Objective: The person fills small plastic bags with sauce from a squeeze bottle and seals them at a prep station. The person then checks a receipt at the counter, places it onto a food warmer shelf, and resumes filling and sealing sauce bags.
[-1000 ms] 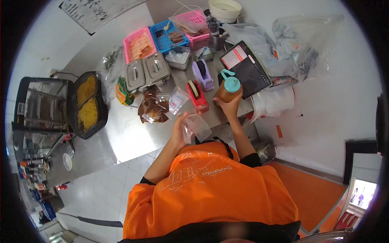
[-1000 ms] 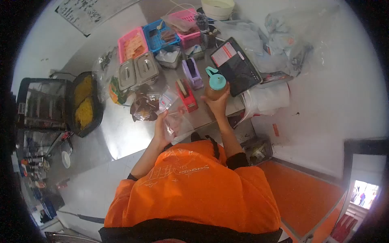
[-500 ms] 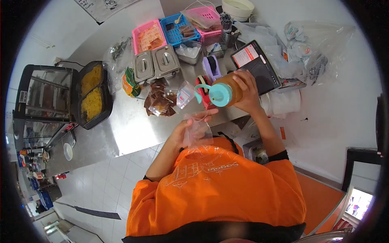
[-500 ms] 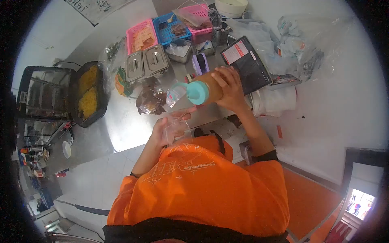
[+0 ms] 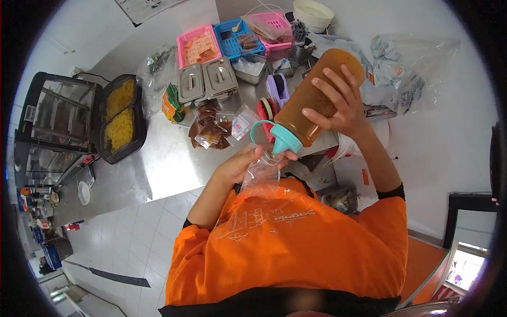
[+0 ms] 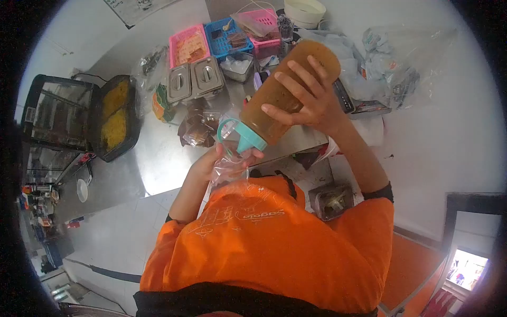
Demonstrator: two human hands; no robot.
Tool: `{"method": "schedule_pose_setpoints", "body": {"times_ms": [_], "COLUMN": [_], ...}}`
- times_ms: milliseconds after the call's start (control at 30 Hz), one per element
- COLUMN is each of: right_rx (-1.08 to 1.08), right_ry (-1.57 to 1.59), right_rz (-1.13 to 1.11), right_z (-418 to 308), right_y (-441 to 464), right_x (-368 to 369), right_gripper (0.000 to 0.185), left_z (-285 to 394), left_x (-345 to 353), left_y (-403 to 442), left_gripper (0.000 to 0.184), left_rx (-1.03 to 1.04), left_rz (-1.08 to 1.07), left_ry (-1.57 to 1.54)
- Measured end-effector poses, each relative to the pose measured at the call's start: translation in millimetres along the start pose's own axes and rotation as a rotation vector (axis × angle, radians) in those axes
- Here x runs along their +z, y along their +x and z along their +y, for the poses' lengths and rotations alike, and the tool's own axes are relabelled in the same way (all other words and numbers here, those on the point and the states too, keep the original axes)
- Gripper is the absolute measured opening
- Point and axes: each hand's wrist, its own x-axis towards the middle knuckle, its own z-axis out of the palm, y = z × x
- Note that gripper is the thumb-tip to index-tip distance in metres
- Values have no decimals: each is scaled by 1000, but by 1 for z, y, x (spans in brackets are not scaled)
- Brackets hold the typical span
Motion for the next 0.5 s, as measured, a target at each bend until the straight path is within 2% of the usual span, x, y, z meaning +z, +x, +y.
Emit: {"method": "schedule_pose_setpoints", "body": {"times_ms": [33,133,433,500], "right_rx": [-36,-117,-160,-160], "right_ry": [-30,-141,-178,-188], "right_rz": [18,8,5,-40], "right_z": [2,10,20,20], "right_y": [5,23,47,49], "right_x": [-4,-18,-36,-39], "right_gripper": [44,59,57,55], "left_z": [3,12,29,33], "left_x": [2,3,0,-2], "left_y": [1,4,16,14], "left_gripper": [90,92,87,86], "left_rx": [-8,-20,52,-20], "left_rz": [17,7,-230,-240], "left_ry": [12,30,140,110]}}
